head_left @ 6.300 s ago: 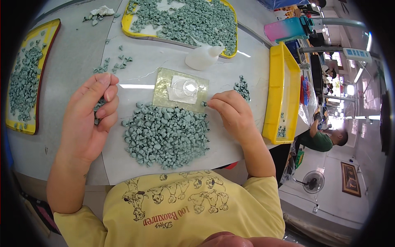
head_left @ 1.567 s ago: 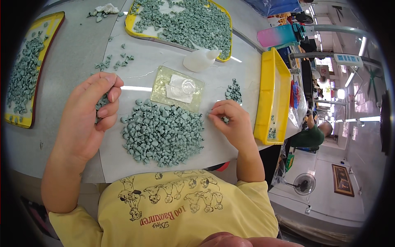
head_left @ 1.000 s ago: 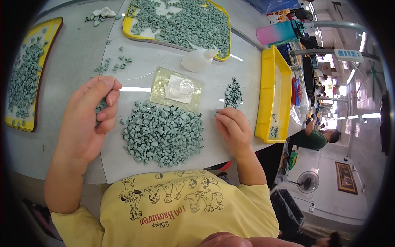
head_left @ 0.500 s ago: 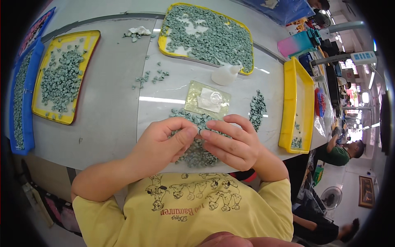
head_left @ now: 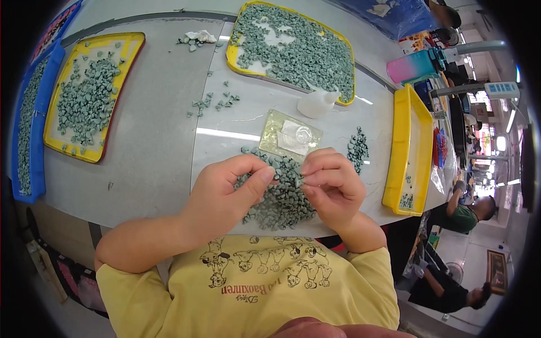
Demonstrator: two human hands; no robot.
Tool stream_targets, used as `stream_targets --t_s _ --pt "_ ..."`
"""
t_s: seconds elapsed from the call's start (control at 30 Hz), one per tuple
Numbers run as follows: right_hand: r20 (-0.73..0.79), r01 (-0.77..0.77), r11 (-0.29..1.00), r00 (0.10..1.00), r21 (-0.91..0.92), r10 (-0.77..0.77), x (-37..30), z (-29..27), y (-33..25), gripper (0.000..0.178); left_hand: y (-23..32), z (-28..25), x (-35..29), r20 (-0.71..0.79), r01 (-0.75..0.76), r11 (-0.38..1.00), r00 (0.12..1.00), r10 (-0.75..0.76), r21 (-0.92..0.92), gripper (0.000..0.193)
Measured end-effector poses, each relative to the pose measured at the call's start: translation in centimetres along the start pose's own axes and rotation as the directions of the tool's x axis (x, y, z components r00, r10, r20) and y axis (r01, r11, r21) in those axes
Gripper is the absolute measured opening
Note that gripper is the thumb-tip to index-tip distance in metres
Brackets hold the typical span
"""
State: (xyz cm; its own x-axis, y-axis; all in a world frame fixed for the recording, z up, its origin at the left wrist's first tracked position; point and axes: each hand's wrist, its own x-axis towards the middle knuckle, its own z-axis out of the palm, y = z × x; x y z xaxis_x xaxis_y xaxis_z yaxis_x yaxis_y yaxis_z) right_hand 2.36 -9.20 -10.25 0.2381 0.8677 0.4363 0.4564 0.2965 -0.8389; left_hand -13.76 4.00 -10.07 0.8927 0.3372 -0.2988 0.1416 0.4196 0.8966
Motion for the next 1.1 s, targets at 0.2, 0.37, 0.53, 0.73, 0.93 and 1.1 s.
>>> stream_targets --t_s 0.2,0.37,0.53,0.73,0.93,1.1 --pt "-0.006 -0.040 0.990 0.999 -0.132 0.040 -0.1 0.5 -0.6 0.012 -0.7 0.6 -0.2 -0.029 -0.111 0.985 0.993 0.116 0.134 0.019" --pt "-0.007 -0.052 0.990 0.999 -0.134 0.051 -0.1 1.0 -0.6 0.015 -0.7 0.3 -0.4 -0.031 -0.095 0.984 0.994 0.100 0.148 0.019" --pt "-0.008 -0.010 0.987 1.000 -0.158 0.009 -0.1 1.4 -0.4 0.015 -1.0 0.1 -0.4 -0.028 -0.086 0.989 0.996 0.090 0.124 0.019" --pt "0.003 0.051 0.960 0.999 -0.275 -0.052 -0.2 1.4 -0.6 0.020 -1.0 0.7 -0.3 -0.102 -0.158 0.950 0.976 0.191 0.270 0.014" --pt "-0.012 0.134 0.902 0.988 -0.410 -0.152 -0.3 1.5 -1.0 0.022 -1.4 1.2 0.1 -0.070 -0.379 0.755 0.871 0.486 0.535 0.007" --pt "-0.023 0.124 0.886 0.988 -0.446 -0.150 -0.6 1.5 -1.3 0.021 -2.0 1.8 0.4 -0.033 -0.470 0.632 0.786 0.617 0.616 0.006"
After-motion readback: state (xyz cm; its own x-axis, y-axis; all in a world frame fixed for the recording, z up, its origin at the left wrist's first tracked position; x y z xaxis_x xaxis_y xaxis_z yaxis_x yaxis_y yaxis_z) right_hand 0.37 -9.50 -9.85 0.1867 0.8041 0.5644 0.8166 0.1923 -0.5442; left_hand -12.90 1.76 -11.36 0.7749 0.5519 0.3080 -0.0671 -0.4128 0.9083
